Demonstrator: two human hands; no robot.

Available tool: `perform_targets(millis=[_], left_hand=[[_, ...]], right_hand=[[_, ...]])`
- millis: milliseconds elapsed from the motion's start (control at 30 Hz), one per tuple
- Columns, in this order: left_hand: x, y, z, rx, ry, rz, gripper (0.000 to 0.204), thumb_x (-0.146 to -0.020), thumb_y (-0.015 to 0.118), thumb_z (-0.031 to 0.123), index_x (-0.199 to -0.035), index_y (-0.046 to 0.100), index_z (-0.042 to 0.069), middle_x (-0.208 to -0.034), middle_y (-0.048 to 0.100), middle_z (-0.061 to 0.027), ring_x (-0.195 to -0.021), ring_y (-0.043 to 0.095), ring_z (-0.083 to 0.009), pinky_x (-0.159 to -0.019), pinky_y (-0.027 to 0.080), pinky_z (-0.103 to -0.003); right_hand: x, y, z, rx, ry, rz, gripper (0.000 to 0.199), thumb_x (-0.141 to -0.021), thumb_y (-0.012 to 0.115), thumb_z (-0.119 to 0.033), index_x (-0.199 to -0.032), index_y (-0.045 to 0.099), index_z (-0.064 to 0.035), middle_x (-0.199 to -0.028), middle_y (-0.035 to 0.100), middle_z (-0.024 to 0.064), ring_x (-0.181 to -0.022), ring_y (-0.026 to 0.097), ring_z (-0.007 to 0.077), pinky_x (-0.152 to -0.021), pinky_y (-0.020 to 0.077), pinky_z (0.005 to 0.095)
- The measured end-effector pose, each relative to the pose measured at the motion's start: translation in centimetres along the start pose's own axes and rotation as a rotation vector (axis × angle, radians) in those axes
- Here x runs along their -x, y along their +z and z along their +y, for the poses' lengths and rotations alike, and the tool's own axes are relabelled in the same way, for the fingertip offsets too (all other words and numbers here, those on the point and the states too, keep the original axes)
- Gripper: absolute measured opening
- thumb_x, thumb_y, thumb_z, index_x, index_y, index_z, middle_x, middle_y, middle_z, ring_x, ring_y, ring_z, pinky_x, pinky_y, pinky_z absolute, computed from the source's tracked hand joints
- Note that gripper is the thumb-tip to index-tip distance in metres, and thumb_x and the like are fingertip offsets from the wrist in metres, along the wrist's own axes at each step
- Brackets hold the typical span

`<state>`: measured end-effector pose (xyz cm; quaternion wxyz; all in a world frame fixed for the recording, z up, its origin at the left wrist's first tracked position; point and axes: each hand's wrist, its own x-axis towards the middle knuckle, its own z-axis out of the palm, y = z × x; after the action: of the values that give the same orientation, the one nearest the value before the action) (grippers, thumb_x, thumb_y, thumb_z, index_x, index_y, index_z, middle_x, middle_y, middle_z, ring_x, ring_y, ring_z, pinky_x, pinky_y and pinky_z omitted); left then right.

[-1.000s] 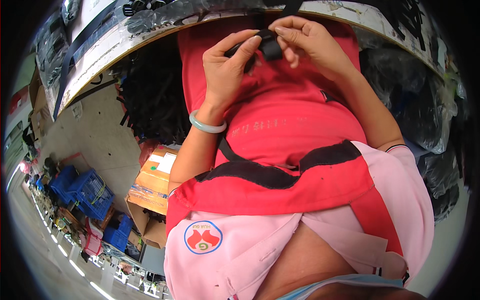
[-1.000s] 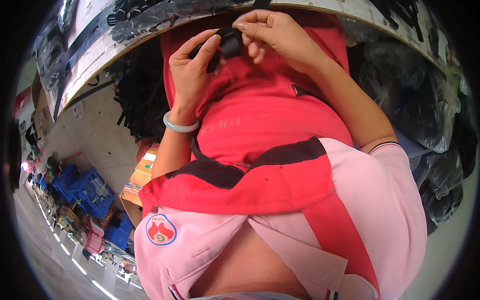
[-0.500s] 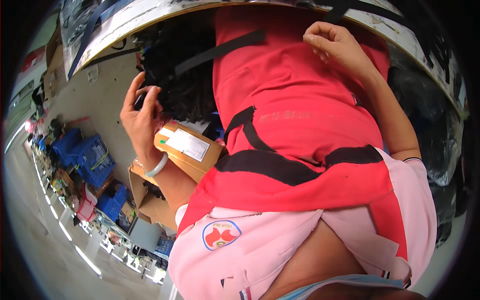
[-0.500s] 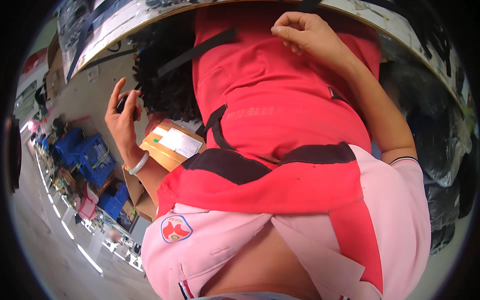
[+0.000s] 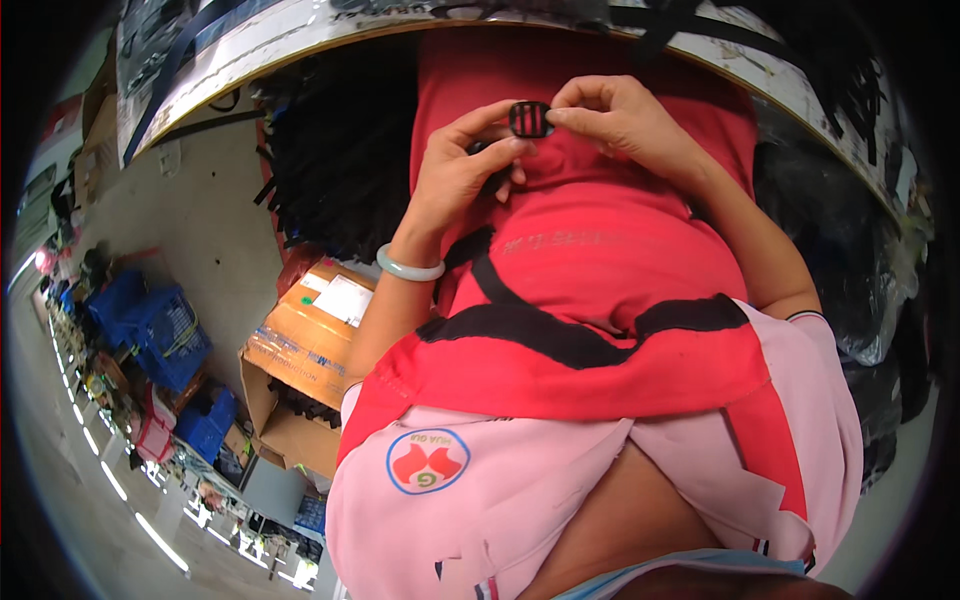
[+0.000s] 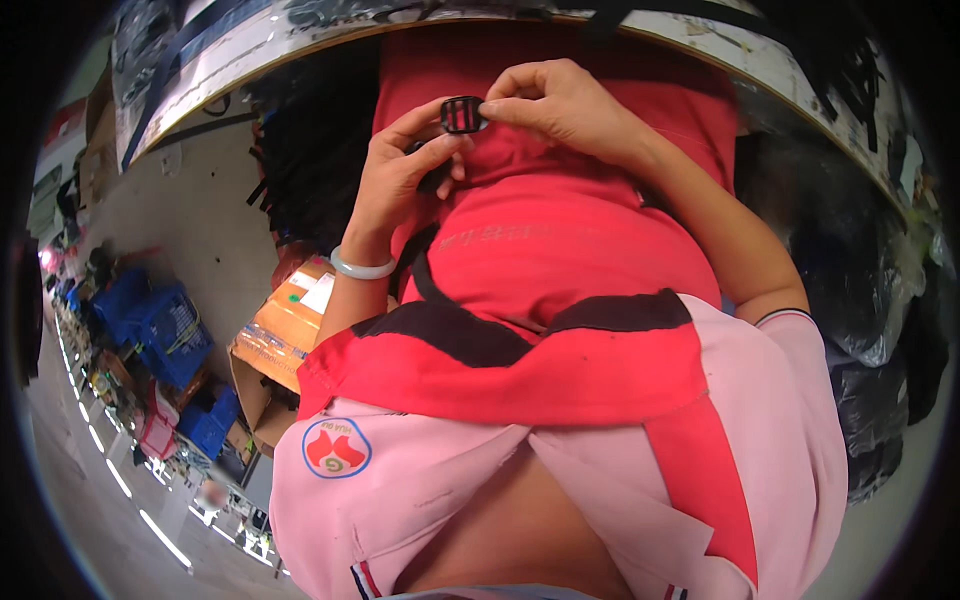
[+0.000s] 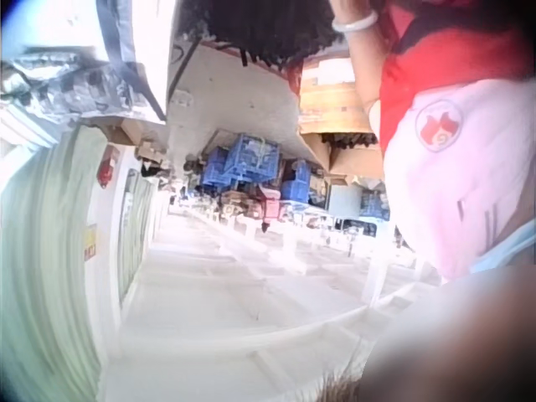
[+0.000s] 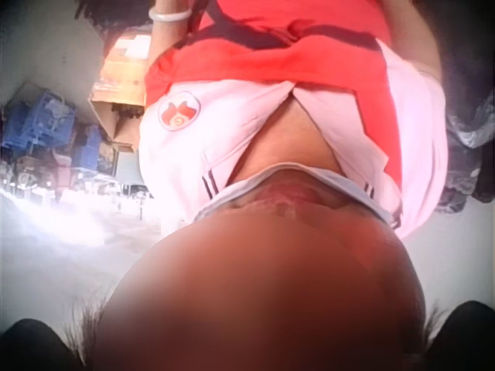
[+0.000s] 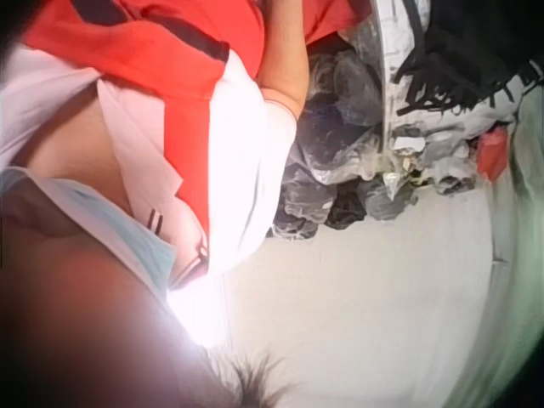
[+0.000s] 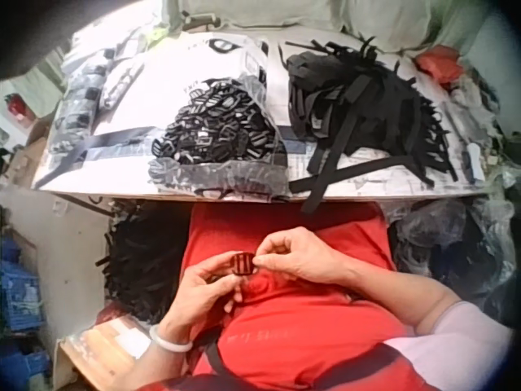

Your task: The recorder is threading plastic buckles onto black webbing straps to assemble backpack or bag components.

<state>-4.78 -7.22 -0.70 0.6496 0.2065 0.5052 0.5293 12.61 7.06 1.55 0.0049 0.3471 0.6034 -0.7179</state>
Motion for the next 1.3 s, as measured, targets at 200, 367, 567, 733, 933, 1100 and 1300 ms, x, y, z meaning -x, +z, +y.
perform_targets(millis=[200, 367, 567, 733, 933, 1100, 1300], left_hand=[[-1.7, 2.0, -0.9, 0.119, -0.029, 0.038, 0.024, -0.090, 0.064, 0.009, -0.112, 0.063, -0.001, -0.080, 0.067, -0.0090, -0.058, 0.060, -0.0121, -0.049, 0.047, -0.021], [-2.7, 1.4, -1.2, 0.271, -0.023, 0.112, 0.018, -0.094, 0.059, 0.013, -0.105, 0.062, -0.002, -0.088, 0.066, -0.0117, -0.064, 0.063, -0.0150, -0.051, 0.051, -0.023], [-3.5, 2.3, -1.2, 0.197, -0.019, 0.093, 0.020, -0.095, 0.058, 0.014, -0.105, 0.061, -0.003, -0.089, 0.066, -0.0114, -0.065, 0.063, -0.0150, -0.051, 0.052, -0.024], [-3.7, 3.7, -0.2, 0.001, 0.055, 0.080, 0.020, -0.095, 0.059, 0.015, -0.100, 0.064, -0.003, -0.078, 0.063, -0.0069, -0.056, 0.057, -0.0108, -0.049, 0.045, -0.022], [-4.1, 4.4, -0.3, 0.083, 0.052, 0.058, 0.023, -0.095, 0.060, 0.019, -0.097, 0.065, -0.003, -0.073, 0.062, -0.0064, -0.052, 0.055, -0.0101, -0.047, 0.042, -0.022], [-4.2, 4.2, -0.6, -0.017, 0.034, 0.044, 0.023, -0.093, 0.063, 0.020, -0.092, 0.067, -0.003, -0.069, 0.062, -0.0054, -0.050, 0.053, -0.0091, -0.046, 0.041, -0.021], [-4.1, 4.9, -0.3, -0.048, 0.149, 0.128, 0.018, -0.089, 0.068, 0.014, -0.094, 0.069, -0.003, -0.069, 0.063, -0.0033, -0.051, 0.051, -0.0054, -0.045, 0.039, -0.019]], right_hand=[[-0.4, 0.3, 2.7, -0.075, -0.211, 0.129, 0.014, -0.091, 0.064, -0.016, -0.093, 0.064, -0.0014, -0.070, 0.059, -0.0033, -0.064, 0.051, 0.0023, -0.054, 0.0399, 0.0186], [1.3, -3.0, 2.2, 0.874, -0.792, 0.432, 0.025, -0.080, 0.069, -0.016, -0.104, 0.063, -0.0081, -0.099, 0.060, 0.0075, -0.094, 0.059, 0.0258, -0.081, 0.0489, 0.0355], [2.1, -9.3, 2.3, 1.205, -0.752, 0.787, 0.028, -0.079, 0.071, -0.009, -0.107, 0.068, -0.0144, -0.112, 0.061, 0.0033, -0.104, 0.054, 0.0254, -0.091, 0.0421, 0.0363], [4.0, -6.4, -1.9, 1.125, -0.896, 0.679, 0.020, -0.082, 0.067, -0.008, -0.101, 0.068, -0.0130, -0.106, 0.064, 0.0018, -0.106, 0.057, 0.0229, -0.089, 0.0426, 0.0337], [1.6, -7.7, 2.2, 1.291, -0.725, 0.656, 0.040, -0.075, 0.060, 0.006, -0.108, 0.067, -0.0154, -0.120, 0.059, 0.0012, -0.116, 0.051, 0.0238, -0.096, 0.0379, 0.0370], [2.7, -8.1, 2.2, 1.244, -0.844, 0.667, 0.037, -0.078, 0.062, 0.003, -0.112, 0.066, -0.0110, -0.110, 0.064, 0.0026, -0.105, 0.056, 0.0246, -0.091, 0.0414, 0.0366], [4.8, -1.8, -1.9, 0.286, -0.352, 0.384, 0.017, -0.092, 0.061, -0.018, -0.100, 0.060, -0.0027, -0.078, 0.060, 0.0066, -0.068, 0.057, 0.0146, -0.060, 0.0444, 0.0284]])
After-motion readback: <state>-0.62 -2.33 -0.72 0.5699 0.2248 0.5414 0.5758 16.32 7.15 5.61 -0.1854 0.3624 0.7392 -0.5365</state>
